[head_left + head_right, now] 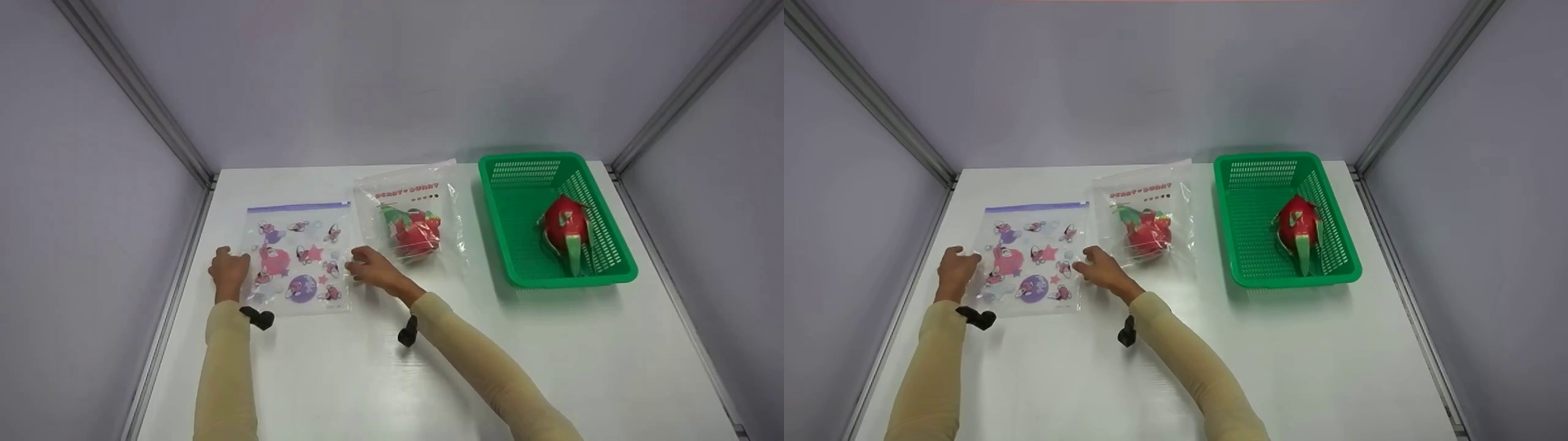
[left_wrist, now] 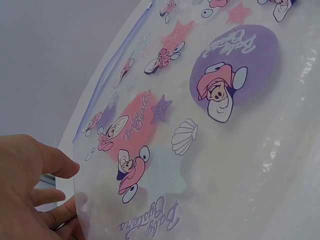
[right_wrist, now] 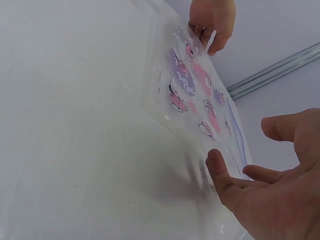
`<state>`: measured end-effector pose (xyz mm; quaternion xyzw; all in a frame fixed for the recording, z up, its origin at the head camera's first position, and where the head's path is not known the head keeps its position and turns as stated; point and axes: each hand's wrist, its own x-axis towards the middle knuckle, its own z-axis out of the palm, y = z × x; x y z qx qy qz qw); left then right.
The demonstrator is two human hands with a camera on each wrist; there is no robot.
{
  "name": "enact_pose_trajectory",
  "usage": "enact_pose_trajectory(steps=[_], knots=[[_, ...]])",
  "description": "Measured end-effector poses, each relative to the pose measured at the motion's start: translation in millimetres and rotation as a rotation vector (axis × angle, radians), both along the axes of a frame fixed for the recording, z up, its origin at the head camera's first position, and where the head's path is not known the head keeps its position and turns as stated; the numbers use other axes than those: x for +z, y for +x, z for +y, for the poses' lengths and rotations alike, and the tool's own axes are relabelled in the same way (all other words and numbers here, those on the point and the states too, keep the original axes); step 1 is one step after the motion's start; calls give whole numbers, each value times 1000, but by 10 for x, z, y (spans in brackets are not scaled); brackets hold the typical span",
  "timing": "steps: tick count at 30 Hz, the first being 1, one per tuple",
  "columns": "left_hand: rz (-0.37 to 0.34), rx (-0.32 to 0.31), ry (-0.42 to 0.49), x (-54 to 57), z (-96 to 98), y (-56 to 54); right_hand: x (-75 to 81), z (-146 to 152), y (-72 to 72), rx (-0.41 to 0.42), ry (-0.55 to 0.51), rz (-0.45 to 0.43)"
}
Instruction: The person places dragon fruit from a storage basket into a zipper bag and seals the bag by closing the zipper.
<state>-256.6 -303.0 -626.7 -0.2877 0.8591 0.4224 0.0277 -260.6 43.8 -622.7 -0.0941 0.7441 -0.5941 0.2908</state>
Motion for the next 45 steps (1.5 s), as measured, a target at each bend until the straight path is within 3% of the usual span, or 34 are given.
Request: enact_pose_trajectory(steps=[6, 13, 20, 25, 29, 34, 38, 45], knots=[[45, -19, 74, -3, 14, 35, -11, -7, -6, -29, -2, -16], [88, 12, 148, -1, 103, 108, -13, -39, -3, -74, 7, 7], [137, 12, 208, 22, 134, 100, -2, -63, -23, -103, 31, 54], [169, -25, 267, 27, 172, 64, 22, -85, -45, -175, 17, 36], [207, -46, 258, 55, 193, 53, 35, -96, -70, -218, -6, 15], [252, -47, 256, 78, 212, 61, 56, -70, -88, -224, -19, 22], [292, -27, 304, 103, 220, 81, 57, -72, -82, -231, -71, 21], [323, -1, 359, 148, 185, 146, 44, -66, -75, -184, -118, 39]])
